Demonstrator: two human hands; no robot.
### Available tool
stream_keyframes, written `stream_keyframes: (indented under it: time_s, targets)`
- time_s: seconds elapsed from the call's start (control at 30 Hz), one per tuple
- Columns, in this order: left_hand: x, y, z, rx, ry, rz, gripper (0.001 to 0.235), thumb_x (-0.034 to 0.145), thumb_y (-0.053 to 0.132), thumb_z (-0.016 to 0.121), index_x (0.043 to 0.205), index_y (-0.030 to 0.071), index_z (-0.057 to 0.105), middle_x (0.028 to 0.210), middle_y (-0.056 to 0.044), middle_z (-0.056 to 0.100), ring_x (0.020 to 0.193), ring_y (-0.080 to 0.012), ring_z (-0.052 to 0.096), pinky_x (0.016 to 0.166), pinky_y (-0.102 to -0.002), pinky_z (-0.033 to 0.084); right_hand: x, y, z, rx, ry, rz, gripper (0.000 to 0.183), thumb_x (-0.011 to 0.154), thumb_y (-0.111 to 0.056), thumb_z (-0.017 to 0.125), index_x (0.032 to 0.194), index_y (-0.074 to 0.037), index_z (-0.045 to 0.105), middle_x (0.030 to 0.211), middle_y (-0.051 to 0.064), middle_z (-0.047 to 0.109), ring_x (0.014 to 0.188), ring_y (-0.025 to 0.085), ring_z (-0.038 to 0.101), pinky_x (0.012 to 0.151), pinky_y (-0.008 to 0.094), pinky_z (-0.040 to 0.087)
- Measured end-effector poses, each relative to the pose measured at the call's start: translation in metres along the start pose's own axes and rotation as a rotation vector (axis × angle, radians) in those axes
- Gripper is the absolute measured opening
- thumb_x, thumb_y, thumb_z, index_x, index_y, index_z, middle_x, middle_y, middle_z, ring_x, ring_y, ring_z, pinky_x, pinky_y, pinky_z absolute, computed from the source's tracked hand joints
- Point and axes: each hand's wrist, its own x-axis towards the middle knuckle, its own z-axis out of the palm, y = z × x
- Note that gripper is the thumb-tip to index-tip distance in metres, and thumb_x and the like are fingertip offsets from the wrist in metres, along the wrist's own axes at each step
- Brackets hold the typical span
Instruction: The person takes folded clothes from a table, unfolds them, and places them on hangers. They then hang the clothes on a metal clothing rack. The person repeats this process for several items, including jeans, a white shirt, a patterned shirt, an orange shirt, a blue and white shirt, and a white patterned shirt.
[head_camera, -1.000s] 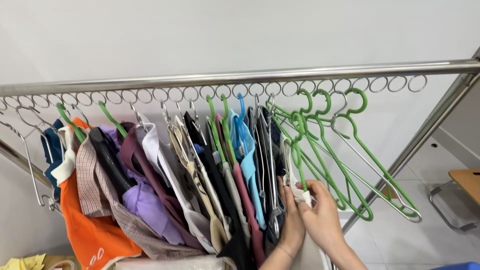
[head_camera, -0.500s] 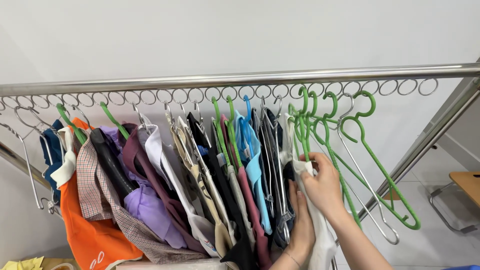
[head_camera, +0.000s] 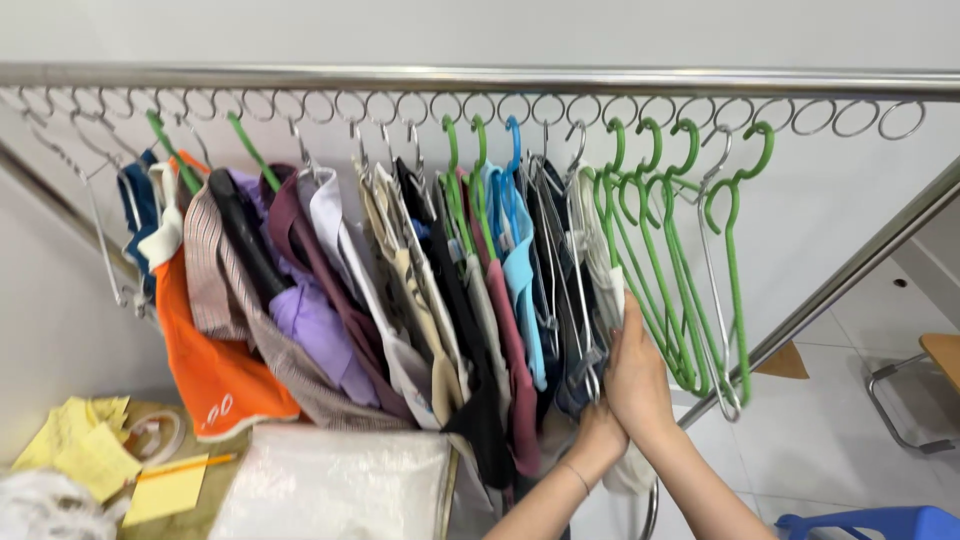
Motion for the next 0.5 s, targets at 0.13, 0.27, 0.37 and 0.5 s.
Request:
stream_keyframes:
  time_s: [0.13,0.27,0.37,0.5]
  targets:
    - [-0.008,-0.019,0.009,-0.007,0.141,0.130,0.047,0.103,0.035,0.041,0.134,0.004,0.057,0.139,-0.026,0.064,0.137,-0.0434,0.054,0.109,-0.046,0.044,-0.017,0.011,-0.015,0.029,-0.190,0.219,0.056,0.106,-0.021,0.035,0.160,-0.025,0.022,0.118,0.032,0.070,0.103,0.055,0.068,0.084,0.057,0.051]
    - [-0.036,-0.023,0.014,0.005,0.126,0.141,0.066,0.096,0.033,0.048,0.161,0.026,0.037,0.140,-0.010,0.068,0.134,-0.0337,0.060,0.111,-0.040,0.043,-0.016,0.075,-0.001,0.008,-0.130,0.060,0.055,0.106,-0.020,0.038,0.159,-0.019,0.025,0.116,0.025,0.073,0.101,0.055,0.068,0.080,0.061,0.050]
    - [-0.041,-0.057,0.030,-0.025,0.140,0.173,0.069,0.094,0.032,0.055,0.159,0.012,0.042,0.156,-0.010,0.055,0.143,-0.0192,0.055,0.118,-0.029,0.038,-0.048,0.102,-0.005,0.020,-0.185,0.009,0.053,0.103,-0.019,0.042,0.155,-0.023,0.035,0.105,0.038,0.070,0.099,0.065,0.063,0.085,0.063,0.048]
    - [-0.079,-0.088,0.037,-0.150,0.272,0.122,0.062,0.095,0.032,0.063,0.154,0.020,0.051,0.146,-0.007,0.065,0.115,-0.0165,0.072,0.100,-0.027,0.052,-0.113,0.140,-0.021,-0.052,-0.304,0.000,0.021,0.096,-0.021,0.054,0.115,-0.016,0.048,0.088,0.023,0.074,0.091,0.054,0.066,0.079,0.056,0.047]
